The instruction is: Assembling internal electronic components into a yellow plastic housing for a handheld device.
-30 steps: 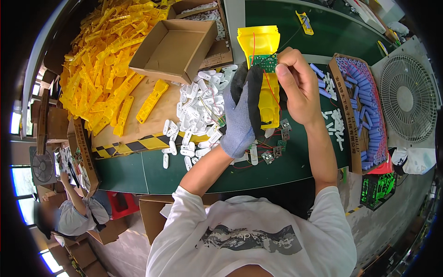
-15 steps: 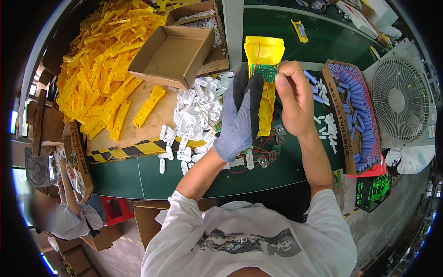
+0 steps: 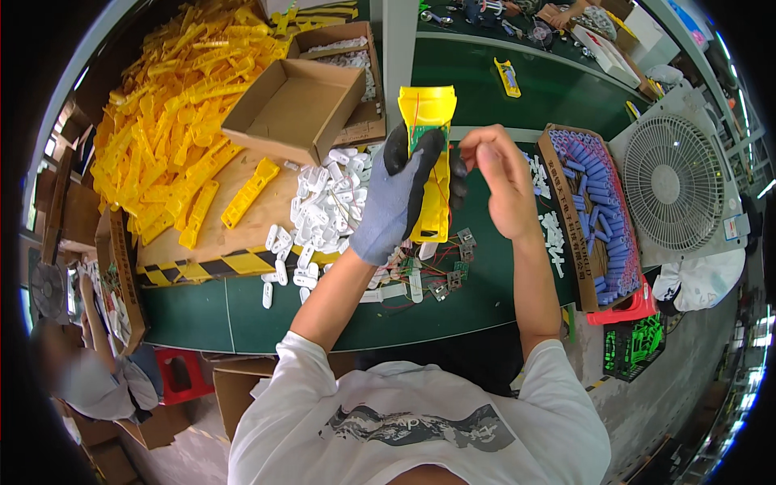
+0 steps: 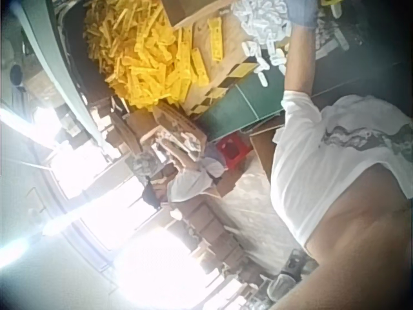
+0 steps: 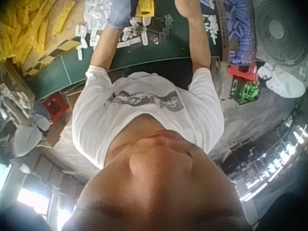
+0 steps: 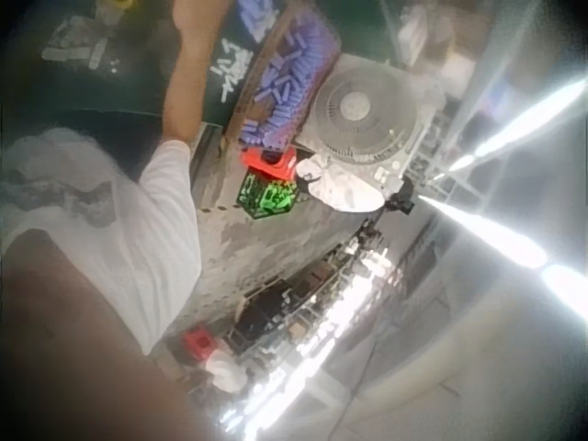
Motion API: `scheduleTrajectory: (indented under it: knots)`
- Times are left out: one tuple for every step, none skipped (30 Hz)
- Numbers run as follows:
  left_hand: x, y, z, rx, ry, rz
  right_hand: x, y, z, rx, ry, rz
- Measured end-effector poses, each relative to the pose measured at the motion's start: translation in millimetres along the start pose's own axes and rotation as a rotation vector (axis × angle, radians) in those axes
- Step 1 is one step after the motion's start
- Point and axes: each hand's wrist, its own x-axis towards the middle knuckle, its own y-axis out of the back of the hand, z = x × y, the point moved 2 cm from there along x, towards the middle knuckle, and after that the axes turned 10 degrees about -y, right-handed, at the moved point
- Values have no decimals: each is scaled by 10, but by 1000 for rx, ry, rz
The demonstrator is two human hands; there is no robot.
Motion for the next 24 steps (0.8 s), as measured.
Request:
scheduleTrajectory:
  knots:
    - [18,-6,21,-45,-15,-13,-65,-6,58,51,-78,-15]
    - [36,-8,34,-90,-28,-25,-158,-10,135,103,-159,-27]
    - [52,-8,33,-135,-36,-46,-279,-16,286,107,-182,-157]
    - [59,30,10,-204,2,-19,-364,-73,364,114,-200,-296]
    - [62,60,16,-181,-10,-8,-486,-134,420,137,-244,-309]
    - [60,48,12,-163,-18,1,-579,-125,418,133,-262,-307]
    - [67,31,-4,-174,-5,7,-663,-113,420,208,-302,-329]
    - [80,6,-22,-166,5,-16,-737,-101,424,284,-340,-349]
    - [83,8,-32,-151,14,-40,-786,-130,457,274,-434,-219]
    - [76,11,-59,-152,24,-36,-827,-130,446,278,-443,-215]
    - [69,10,-87,-127,17,-16,-854,-116,390,68,-342,-213]
    - [73,20,-124,-100,5,7,-862,-121,325,-141,-236,-214]
    - [96,50,-182,-40,-73,2,-904,-145,240,-73,-235,-140]
    - [95,60,-204,-37,-70,5,-908,-187,163,-69,-238,-142]
    - [92,45,-222,-14,-79,11,-912,-194,80,-14,-183,-54]
    - [87,37,-233,9,-90,16,-921,-197,38,39,-127,35]
    - [82,42,-237,9,-88,14,-879,-195,70,-6,-31,50]
    - [79,42,-240,-14,-67,10,-834,-195,122,-8,-32,58]
    - [73,35,-243,-37,-47,7,-791,-200,159,-93,32,82]
    - [64,19,-244,-39,-43,-1,-780,-210,163,-179,95,105]
    - [57,33,-245,-18,-42,4,-781,-235,162,-171,148,102]
    - [54,42,-247,3,-40,9,-788,-241,167,-170,150,100]
    - [61,31,-237,56,-47,28,-797,-247,169,-172,170,95]
    - [59,13,-247,54,-40,22,-828,-239,159,-179,185,97]
